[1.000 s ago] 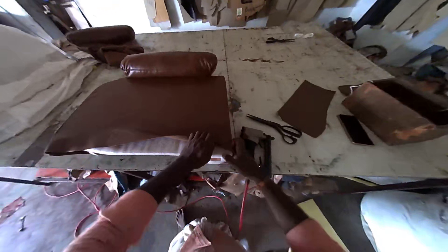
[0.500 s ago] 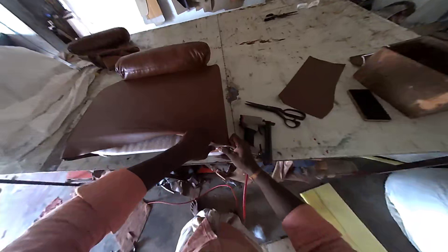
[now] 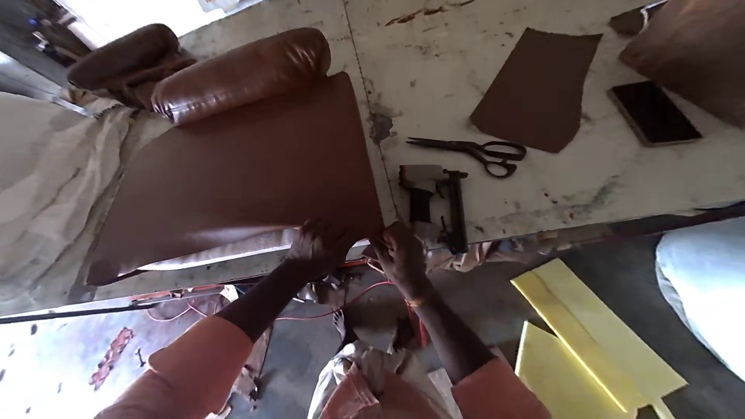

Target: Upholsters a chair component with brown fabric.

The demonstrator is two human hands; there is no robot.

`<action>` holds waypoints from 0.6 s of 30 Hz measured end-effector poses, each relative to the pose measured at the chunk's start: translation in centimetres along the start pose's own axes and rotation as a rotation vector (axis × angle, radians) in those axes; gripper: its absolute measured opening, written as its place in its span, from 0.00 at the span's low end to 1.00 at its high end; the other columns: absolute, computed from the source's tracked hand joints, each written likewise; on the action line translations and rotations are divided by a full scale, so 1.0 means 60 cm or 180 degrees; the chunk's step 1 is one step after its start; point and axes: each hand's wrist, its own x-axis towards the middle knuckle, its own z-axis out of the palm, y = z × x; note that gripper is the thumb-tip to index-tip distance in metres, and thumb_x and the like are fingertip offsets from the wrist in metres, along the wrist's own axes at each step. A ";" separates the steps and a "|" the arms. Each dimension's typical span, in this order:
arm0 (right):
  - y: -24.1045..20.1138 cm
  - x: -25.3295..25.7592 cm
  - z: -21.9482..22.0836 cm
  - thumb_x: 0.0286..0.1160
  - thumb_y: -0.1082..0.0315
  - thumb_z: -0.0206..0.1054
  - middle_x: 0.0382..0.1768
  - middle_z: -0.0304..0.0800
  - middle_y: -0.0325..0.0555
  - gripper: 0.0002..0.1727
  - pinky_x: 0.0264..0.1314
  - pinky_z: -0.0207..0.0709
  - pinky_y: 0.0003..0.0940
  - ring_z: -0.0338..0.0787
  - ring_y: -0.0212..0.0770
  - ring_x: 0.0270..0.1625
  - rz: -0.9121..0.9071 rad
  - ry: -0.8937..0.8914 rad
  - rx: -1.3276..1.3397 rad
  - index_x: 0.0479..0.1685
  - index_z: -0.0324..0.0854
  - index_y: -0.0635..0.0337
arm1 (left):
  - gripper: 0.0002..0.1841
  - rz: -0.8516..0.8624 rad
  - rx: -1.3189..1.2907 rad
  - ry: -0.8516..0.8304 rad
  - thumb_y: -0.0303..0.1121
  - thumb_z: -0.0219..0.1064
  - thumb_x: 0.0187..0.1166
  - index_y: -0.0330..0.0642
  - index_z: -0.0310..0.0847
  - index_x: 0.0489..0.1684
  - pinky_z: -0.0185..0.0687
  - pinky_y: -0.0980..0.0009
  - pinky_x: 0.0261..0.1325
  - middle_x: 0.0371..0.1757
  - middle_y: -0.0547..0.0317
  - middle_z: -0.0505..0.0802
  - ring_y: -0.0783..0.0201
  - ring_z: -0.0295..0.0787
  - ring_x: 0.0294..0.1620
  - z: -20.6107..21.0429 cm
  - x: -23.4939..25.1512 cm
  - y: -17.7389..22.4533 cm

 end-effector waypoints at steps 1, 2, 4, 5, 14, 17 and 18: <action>0.001 -0.003 0.003 0.70 0.62 0.74 0.29 0.84 0.47 0.12 0.34 0.85 0.38 0.88 0.43 0.32 -0.0012 0.0022 0.0047 0.27 0.83 0.61 | 0.08 0.0033 0.0011 0.0047 0.36 0.63 0.80 0.52 0.90 0.39 0.82 0.58 0.37 0.35 0.59 0.92 0.55 0.89 0.36 0.002 -0.003 -0.002; 0.002 -0.005 0.005 0.71 0.63 0.74 0.32 0.86 0.48 0.10 0.36 0.86 0.39 0.89 0.44 0.34 -0.0055 0.0039 0.0101 0.34 0.85 0.60 | 0.08 0.0056 0.0021 0.0092 0.36 0.63 0.80 0.52 0.91 0.40 0.83 0.58 0.38 0.35 0.59 0.92 0.55 0.89 0.36 0.004 -0.005 -0.003; 0.004 -0.007 0.008 0.74 0.64 0.72 0.37 0.90 0.48 0.10 0.40 0.86 0.39 0.90 0.44 0.38 -0.0198 0.0063 0.0167 0.49 0.90 0.57 | 0.08 0.0071 0.0051 0.0149 0.36 0.63 0.81 0.53 0.91 0.42 0.83 0.58 0.40 0.35 0.59 0.92 0.55 0.89 0.36 0.005 -0.006 -0.003; 0.005 -0.006 0.009 0.75 0.65 0.71 0.37 0.90 0.47 0.11 0.40 0.85 0.37 0.89 0.42 0.38 -0.0259 0.0055 0.0179 0.52 0.92 0.54 | 0.08 0.0076 0.0038 0.0167 0.36 0.63 0.82 0.54 0.91 0.44 0.81 0.58 0.39 0.36 0.59 0.92 0.55 0.89 0.37 0.005 -0.006 -0.004; 0.003 -0.021 0.045 0.75 0.70 0.72 0.30 0.81 0.47 0.08 0.37 0.78 0.29 0.82 0.38 0.34 -0.0462 0.0793 0.0301 0.47 0.93 0.57 | 0.09 0.0271 0.0080 0.0011 0.35 0.64 0.81 0.57 0.90 0.50 0.83 0.58 0.42 0.43 0.59 0.93 0.53 0.89 0.44 -0.006 0.002 -0.014; 0.007 -0.027 0.075 0.74 0.71 0.72 0.32 0.82 0.50 0.09 0.41 0.80 0.31 0.83 0.40 0.36 -0.0499 0.1184 0.0197 0.49 0.92 0.57 | 0.12 0.0287 0.0213 -0.0496 0.38 0.62 0.86 0.57 0.87 0.60 0.83 0.57 0.42 0.46 0.57 0.92 0.52 0.89 0.45 -0.034 0.012 -0.012; 0.008 -0.029 0.083 0.74 0.71 0.71 0.32 0.82 0.51 0.09 0.41 0.80 0.31 0.82 0.40 0.36 -0.0505 0.1304 0.0156 0.49 0.92 0.57 | 0.12 0.0320 0.0201 -0.0722 0.39 0.60 0.87 0.56 0.84 0.63 0.84 0.57 0.42 0.47 0.56 0.91 0.51 0.89 0.46 -0.043 0.016 -0.014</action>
